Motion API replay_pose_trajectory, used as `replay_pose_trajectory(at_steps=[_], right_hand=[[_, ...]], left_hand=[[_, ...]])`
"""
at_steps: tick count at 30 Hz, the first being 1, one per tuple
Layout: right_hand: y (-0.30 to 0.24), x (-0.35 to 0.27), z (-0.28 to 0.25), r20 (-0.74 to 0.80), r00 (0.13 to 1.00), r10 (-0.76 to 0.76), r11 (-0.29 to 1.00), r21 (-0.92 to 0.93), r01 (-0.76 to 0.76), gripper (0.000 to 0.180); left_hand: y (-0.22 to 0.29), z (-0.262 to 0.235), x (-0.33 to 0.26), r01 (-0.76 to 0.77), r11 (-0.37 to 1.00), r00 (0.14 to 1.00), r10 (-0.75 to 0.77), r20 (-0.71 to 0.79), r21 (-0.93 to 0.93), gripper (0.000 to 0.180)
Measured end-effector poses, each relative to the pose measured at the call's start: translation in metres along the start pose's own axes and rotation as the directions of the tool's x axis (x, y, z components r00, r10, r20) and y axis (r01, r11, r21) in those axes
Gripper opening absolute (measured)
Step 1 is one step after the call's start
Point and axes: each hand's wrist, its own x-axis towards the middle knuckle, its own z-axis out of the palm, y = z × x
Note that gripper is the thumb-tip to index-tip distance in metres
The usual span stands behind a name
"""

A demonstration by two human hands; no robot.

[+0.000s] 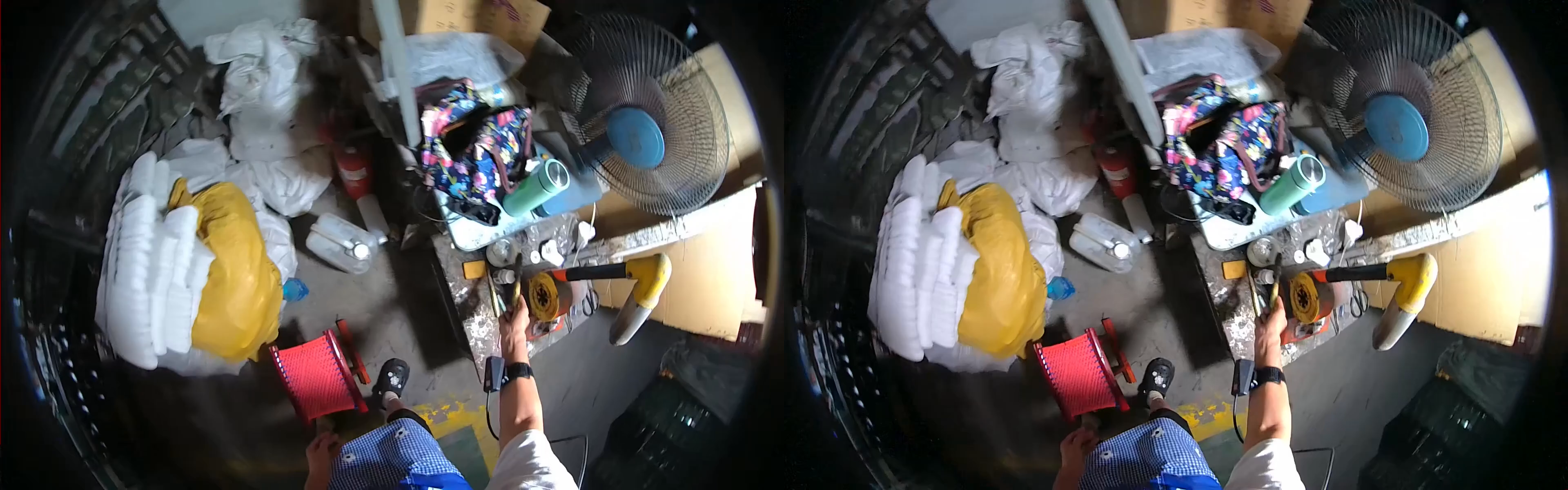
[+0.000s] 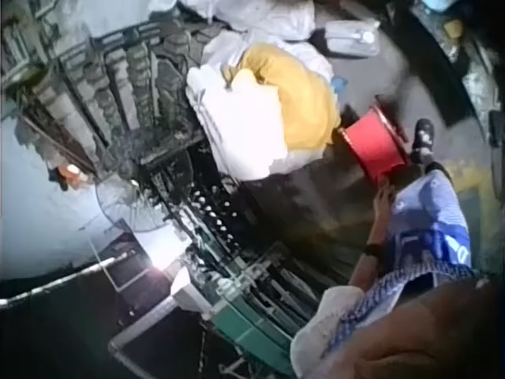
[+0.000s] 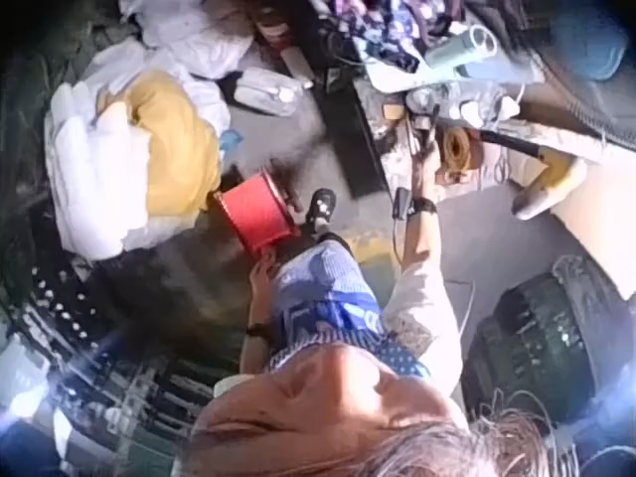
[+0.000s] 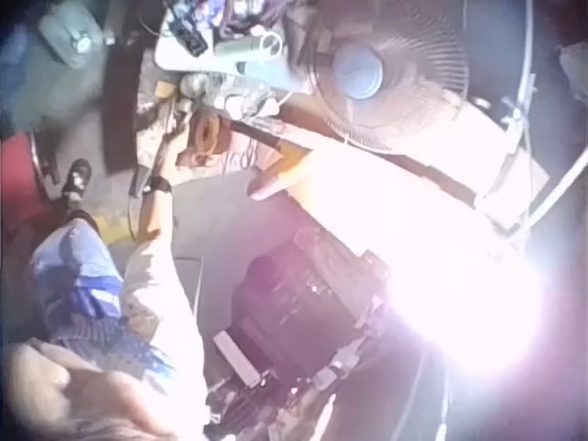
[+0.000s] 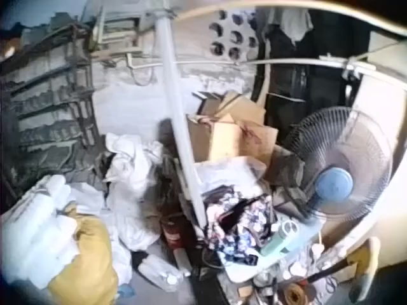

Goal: Brushing and cleaning leather shoes on a finishing rack in a shoe factory.

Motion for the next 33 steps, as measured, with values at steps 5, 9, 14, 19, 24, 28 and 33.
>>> replay_pose_trajectory(at_steps=[5, 9, 14, 19, 24, 28, 33], right_hand=[[0.006, -0.087, -0.025, 0.267, 0.959, 0.099, 0.994, 0.016, -0.107, 0.025], [0.03, -0.168, -0.05, 0.356, 0.921, 0.156, 0.988, -0.06, -0.144, 0.028], [0.078, -0.253, -0.058, 0.489, 0.819, 0.3, 0.947, -0.254, -0.195, 0.026], [0.139, -0.378, -0.04, 0.69, 0.533, 0.489, 0.838, -0.542, -0.068, 0.024], [0.228, -0.517, -0.05, 0.661, 0.237, 0.712, 0.677, -0.736, 0.019, 0.02], [0.304, -0.601, -0.083, 0.576, 0.062, 0.815, 0.573, -0.818, 0.055, 0.024], [0.387, -0.701, -0.107, 0.403, 0.074, 0.912, 0.399, -0.915, 0.066, 0.024]], left_hand=[[-0.01, -0.009, -0.033, -0.02, 0.993, 1.0, 0.017, -0.026, -0.112, 0.03], [-0.012, -0.041, -0.049, 0.002, 0.981, 1.0, -0.003, -0.006, -0.193, 0.029], [-0.03, -0.093, -0.066, 0.034, 0.858, 0.999, -0.018, 0.037, -0.512, 0.031], [-0.074, -0.165, -0.078, -0.105, 0.827, 0.989, 0.026, -0.148, -0.552, 0.025], [-0.125, -0.274, -0.107, -0.095, 0.72, 0.968, -0.096, -0.234, -0.688, 0.022], [-0.218, -0.369, -0.133, -0.16, 0.587, 0.914, -0.216, -0.343, -0.794, 0.023], [-0.34, -0.472, -0.192, -0.297, 0.406, 0.752, -0.459, -0.474, -0.864, 0.032]])
